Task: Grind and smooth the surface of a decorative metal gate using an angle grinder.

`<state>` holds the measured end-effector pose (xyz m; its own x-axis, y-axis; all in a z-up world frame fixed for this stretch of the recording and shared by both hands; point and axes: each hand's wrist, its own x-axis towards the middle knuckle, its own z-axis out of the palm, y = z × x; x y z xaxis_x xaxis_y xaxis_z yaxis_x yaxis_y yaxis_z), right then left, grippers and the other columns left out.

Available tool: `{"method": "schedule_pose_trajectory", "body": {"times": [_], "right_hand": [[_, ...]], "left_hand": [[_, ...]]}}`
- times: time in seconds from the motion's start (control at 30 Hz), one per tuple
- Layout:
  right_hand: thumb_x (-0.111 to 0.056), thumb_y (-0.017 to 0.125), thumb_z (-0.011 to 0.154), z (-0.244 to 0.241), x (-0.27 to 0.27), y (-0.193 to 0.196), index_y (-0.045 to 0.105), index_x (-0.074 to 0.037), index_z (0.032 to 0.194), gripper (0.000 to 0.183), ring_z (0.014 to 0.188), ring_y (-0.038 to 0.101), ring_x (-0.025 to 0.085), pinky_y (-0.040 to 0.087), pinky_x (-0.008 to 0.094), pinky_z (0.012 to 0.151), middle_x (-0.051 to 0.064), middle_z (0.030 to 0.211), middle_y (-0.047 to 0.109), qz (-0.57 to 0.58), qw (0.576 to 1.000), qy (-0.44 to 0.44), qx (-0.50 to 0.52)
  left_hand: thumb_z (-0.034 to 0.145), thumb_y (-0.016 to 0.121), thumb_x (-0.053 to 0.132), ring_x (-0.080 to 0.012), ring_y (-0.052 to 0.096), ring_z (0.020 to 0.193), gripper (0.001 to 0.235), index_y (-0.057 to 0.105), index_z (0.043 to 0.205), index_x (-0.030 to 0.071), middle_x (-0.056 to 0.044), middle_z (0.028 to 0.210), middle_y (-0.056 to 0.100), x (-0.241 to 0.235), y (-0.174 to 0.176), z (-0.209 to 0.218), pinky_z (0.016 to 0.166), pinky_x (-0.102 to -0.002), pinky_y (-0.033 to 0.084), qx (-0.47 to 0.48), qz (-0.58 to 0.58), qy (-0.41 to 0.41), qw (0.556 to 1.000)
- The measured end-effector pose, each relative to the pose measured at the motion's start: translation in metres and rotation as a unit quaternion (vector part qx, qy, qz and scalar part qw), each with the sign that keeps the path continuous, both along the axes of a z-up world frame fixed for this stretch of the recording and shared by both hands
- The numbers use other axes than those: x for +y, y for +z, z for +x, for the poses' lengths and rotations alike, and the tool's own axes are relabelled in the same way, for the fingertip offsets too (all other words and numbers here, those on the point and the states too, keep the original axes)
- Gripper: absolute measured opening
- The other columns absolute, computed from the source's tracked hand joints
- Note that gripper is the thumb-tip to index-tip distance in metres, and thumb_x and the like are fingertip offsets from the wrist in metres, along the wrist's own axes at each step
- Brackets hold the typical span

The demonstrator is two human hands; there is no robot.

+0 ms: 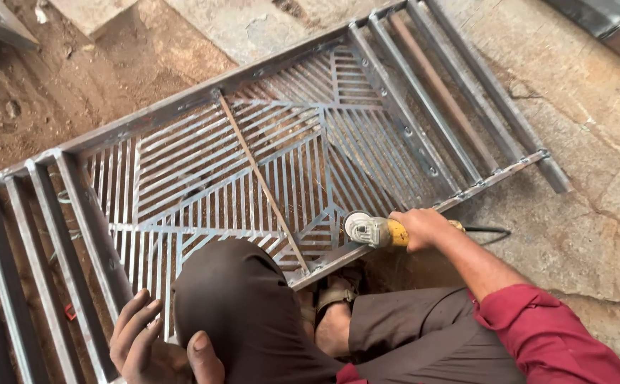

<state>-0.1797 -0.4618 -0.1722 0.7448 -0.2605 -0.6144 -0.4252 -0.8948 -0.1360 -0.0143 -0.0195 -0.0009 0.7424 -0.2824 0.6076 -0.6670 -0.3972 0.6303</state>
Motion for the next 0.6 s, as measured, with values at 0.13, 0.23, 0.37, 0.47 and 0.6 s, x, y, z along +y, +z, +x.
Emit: {"method": "schedule_pose_trajectory", "body": {"times": [0.13, 0.23, 0.37, 0.47, 0.6], "right_hand": [[-0.028, 0.089, 0.056, 0.000, -0.019, -0.008, 0.059, -0.025, 0.119, 0.070, 0.102, 0.071, 0.034, 0.057, 0.050, 0.085, 0.010, 0.103, 0.075, 0.003, 0.999, -0.027, -0.040], [-0.028, 0.086, 0.062, -0.008, -0.033, -0.004, 0.059, -0.025, 0.120, 0.064, 0.100, 0.072, 0.035, 0.058, 0.051, 0.082, 0.010, 0.101, 0.076, -0.048, 0.996, -0.045, -0.052], [-0.028, 0.086, 0.062, -0.003, -0.030, -0.001, 0.060, -0.027, 0.122, 0.065, 0.099, 0.072, 0.035, 0.058, 0.050, 0.082, 0.009, 0.101, 0.076, -0.022, 0.999, -0.002, -0.027], [-0.025, 0.087, 0.060, -0.004, -0.029, -0.010, 0.060, -0.027, 0.122, 0.068, 0.099, 0.072, 0.034, 0.058, 0.050, 0.082, 0.008, 0.101, 0.076, 0.002, 1.000, 0.004, -0.029], [-0.027, 0.091, 0.058, 0.002, -0.029, 0.017, 0.058, -0.027, 0.125, 0.075, 0.098, 0.072, 0.034, 0.058, 0.049, 0.083, 0.010, 0.100, 0.075, -0.025, 0.998, -0.038, -0.034]], "left_hand": [[0.105, 0.065, 0.034, -0.0368, 0.052, 0.137, 0.046, 0.041, 0.128, 0.002, -0.017, 0.128, 0.046, -0.011, 0.007, 0.000, 0.119, -0.046, 0.048, -0.010, -0.064, -0.033, 0.997], [0.104, 0.065, 0.035, -0.0369, 0.053, 0.134, 0.047, 0.042, 0.125, 0.000, -0.017, 0.125, 0.048, -0.013, 0.006, 0.003, 0.122, -0.049, 0.047, -0.031, -0.073, -0.038, 0.996], [0.100, 0.069, 0.030, -0.0360, 0.054, 0.135, 0.046, 0.044, 0.125, 0.001, -0.017, 0.125, 0.049, -0.013, -0.001, 0.008, 0.117, -0.045, 0.051, -0.023, -0.091, -0.030, 0.995], [0.092, 0.075, 0.023, -0.0383, 0.057, 0.135, 0.045, 0.049, 0.120, 0.000, -0.020, 0.123, 0.056, 0.037, -0.042, 0.033, 0.114, -0.045, 0.053, -0.031, -0.040, -0.078, 0.996], [0.090, 0.081, 0.019, -0.0378, 0.062, 0.133, 0.042, 0.055, 0.117, 0.000, -0.021, 0.123, 0.062, 0.042, -0.061, 0.044, 0.110, -0.045, 0.056, -0.070, -0.073, -0.108, 0.989]]}}
